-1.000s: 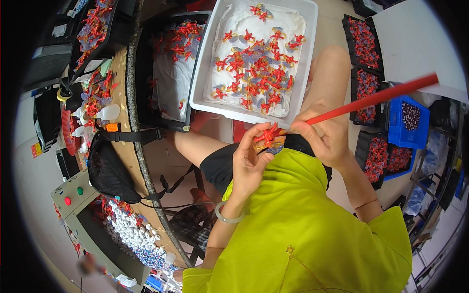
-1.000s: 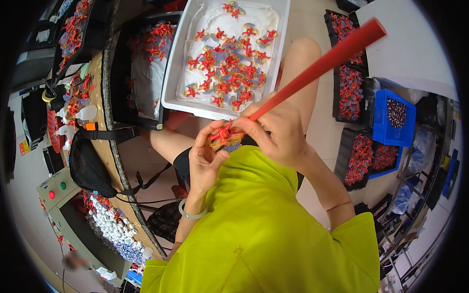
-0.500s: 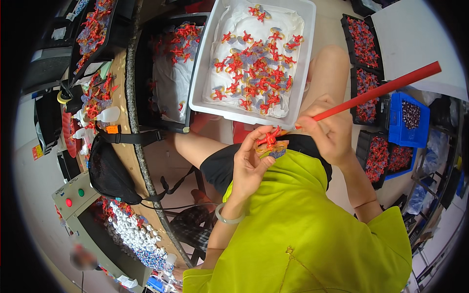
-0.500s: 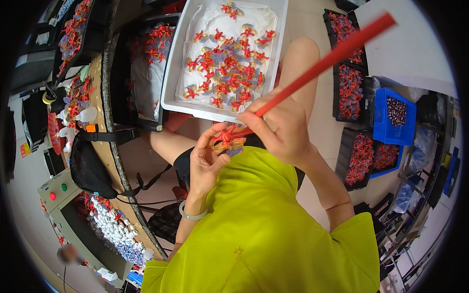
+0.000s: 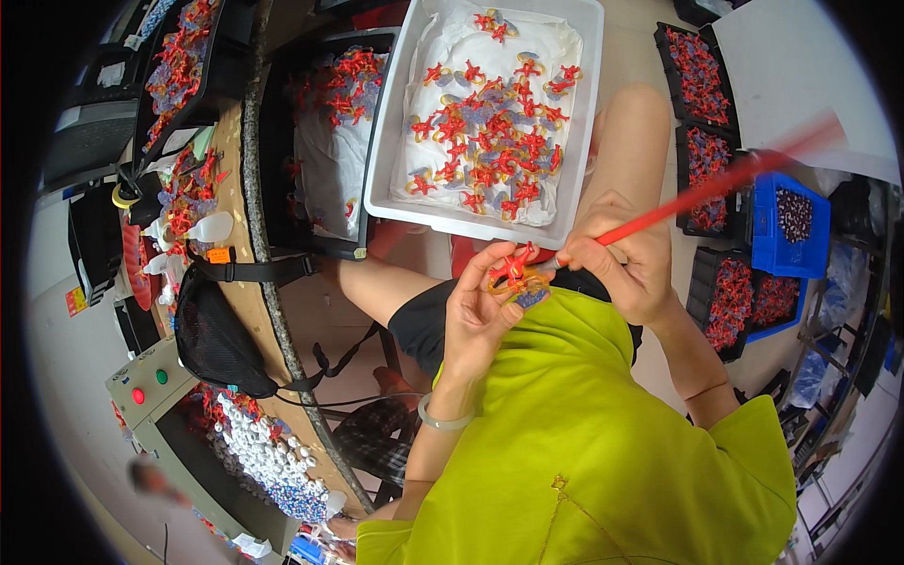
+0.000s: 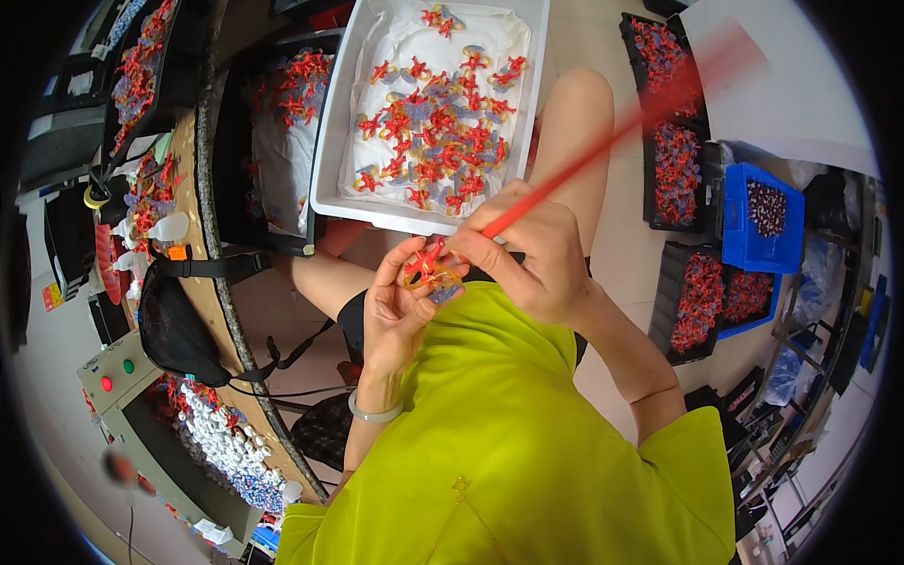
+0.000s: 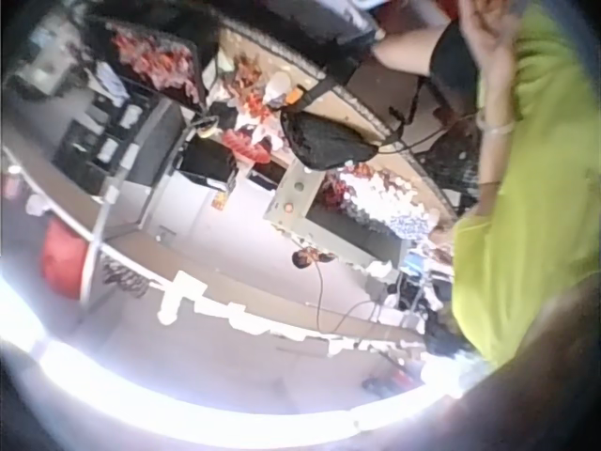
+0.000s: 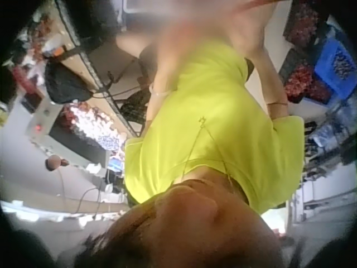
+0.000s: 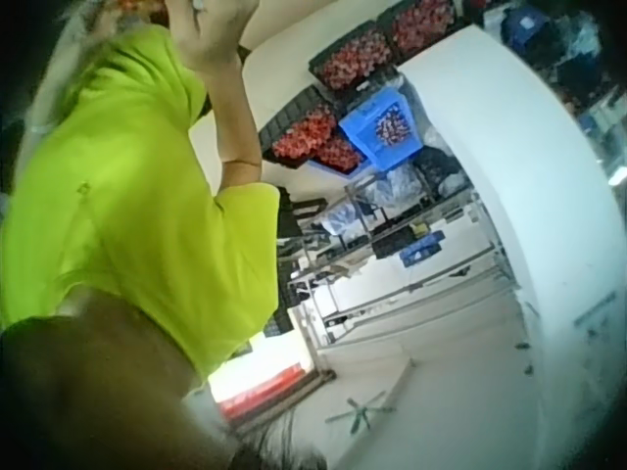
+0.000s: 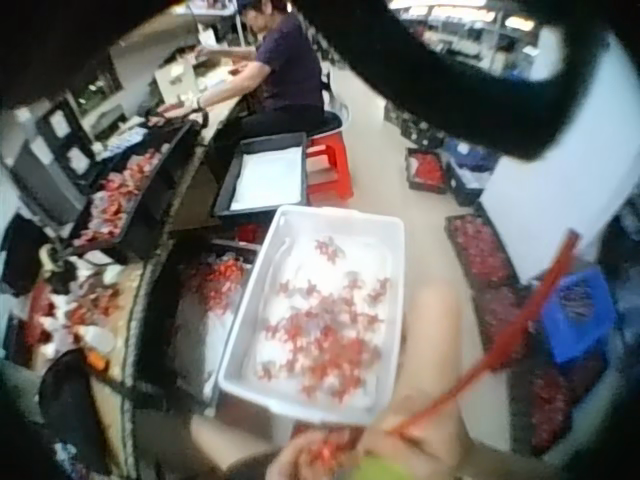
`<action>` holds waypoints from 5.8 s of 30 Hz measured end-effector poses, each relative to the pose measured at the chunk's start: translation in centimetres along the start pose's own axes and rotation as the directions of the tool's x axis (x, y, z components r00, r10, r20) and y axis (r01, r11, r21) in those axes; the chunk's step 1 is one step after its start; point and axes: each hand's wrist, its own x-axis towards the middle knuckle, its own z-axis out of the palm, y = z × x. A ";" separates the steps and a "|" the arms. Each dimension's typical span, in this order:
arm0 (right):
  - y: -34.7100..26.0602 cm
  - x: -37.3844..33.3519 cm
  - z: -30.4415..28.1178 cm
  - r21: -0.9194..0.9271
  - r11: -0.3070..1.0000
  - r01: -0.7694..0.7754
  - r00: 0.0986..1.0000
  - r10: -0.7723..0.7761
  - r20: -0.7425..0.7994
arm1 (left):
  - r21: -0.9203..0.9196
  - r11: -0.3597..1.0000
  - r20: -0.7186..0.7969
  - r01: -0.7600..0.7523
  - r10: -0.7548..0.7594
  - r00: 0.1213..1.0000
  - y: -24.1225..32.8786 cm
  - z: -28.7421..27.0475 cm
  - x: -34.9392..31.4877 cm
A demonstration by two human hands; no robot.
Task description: Applying paint or glue to small red toy figures using a paintbrush at a workshop workbench.
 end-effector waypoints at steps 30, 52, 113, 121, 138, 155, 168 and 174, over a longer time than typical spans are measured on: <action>0.0 -0.5 0.3 0.279 0.942 -0.184 0.956 0.238 -0.173 | 0.487 0.862 -0.018 -0.142 0.173 0.985 0.8 0.5 0.3; -1.4 -2.4 3.8 -0.073 0.978 0.195 0.979 -0.199 -0.054 | 0.960 0.235 -0.006 -0.155 0.568 0.823 0.2 0.4 0.2; 2.6 -2.5 5.7 0.662 0.644 -0.384 0.875 0.483 0.037 | 0.633 0.695 -0.082 -0.341 0.498 0.863 0.9 0.9 0.4; 1.5 -1.3 4.9 0.583 0.637 -0.505 0.837 0.527 0.149 | 0.259 0.961 -0.100 -0.096 0.125 0.987 0.8 -0.1 -0.2; -0.5 0.7 1.4 0.413 0.897 -0.156 0.986 0.119 0.114 | 0.442 0.895 -0.192 -0.066 0.167 0.967 0.7 -0.1 -1.2; 0.7 1.1 -0.2 0.073 0.991 0.113 0.979 -0.124 0.162 | 0.539 0.840 -0.207 -0.060 0.201 0.958 0.8 -0.6 -1.1; 0.2 1.4 -0.8 -0.008 0.978 0.210 0.942 -0.201 0.268 | 0.307 0.949 -0.183 -0.073 0.134 0.974 1.7 0.1 -1.0; 0.2 0.8 0.3 0.349 0.930 -0.112 0.988 0.142 -0.061 | 0.107 0.992 -0.026 -0.065 0.068 0.997 1.6 -0.8 -0.6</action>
